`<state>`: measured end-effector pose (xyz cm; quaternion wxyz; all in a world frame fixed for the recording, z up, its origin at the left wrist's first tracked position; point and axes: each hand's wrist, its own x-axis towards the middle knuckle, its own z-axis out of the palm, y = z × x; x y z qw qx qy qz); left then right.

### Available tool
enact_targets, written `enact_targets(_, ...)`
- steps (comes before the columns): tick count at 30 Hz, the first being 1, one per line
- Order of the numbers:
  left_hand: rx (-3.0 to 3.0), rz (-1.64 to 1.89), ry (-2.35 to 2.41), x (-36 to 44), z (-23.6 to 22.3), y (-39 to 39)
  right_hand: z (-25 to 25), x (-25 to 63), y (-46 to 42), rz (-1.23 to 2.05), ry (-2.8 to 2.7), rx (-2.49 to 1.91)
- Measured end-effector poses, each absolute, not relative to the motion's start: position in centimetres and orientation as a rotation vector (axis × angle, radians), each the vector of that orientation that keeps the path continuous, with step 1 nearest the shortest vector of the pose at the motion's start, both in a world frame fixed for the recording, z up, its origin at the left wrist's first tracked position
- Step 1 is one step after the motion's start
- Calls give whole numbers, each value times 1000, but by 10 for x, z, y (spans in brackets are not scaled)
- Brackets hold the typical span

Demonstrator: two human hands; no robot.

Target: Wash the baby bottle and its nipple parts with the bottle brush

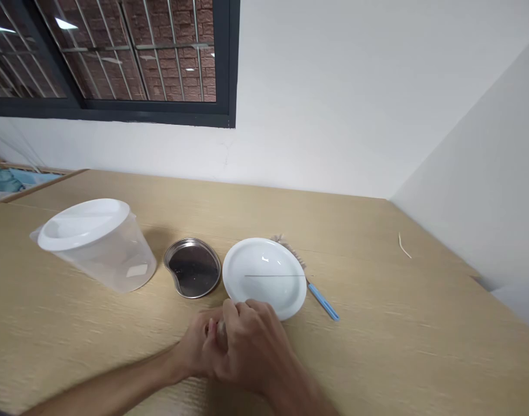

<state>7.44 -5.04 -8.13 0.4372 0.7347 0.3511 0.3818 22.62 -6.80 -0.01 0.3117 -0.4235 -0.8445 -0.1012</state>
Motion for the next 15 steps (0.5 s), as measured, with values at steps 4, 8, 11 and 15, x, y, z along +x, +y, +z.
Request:
enact_targets(4, 1784, 991, 864, 74, -82, -49, 5, 230, -63, -241, -2237, -988)
enact_targets(8, 1755, 991, 854, 76, -75, -51, 11, 239, -60, -258, -2165, -902)
enact_targets(11, 1716, 979, 832, 79, -69, -54, 14, 253, -58, -243, -2020, -922)
enact_targets(15, 1701, 1022, 794, 81, -67, -56, 9, 277, -50, -323, -1874, -1050)
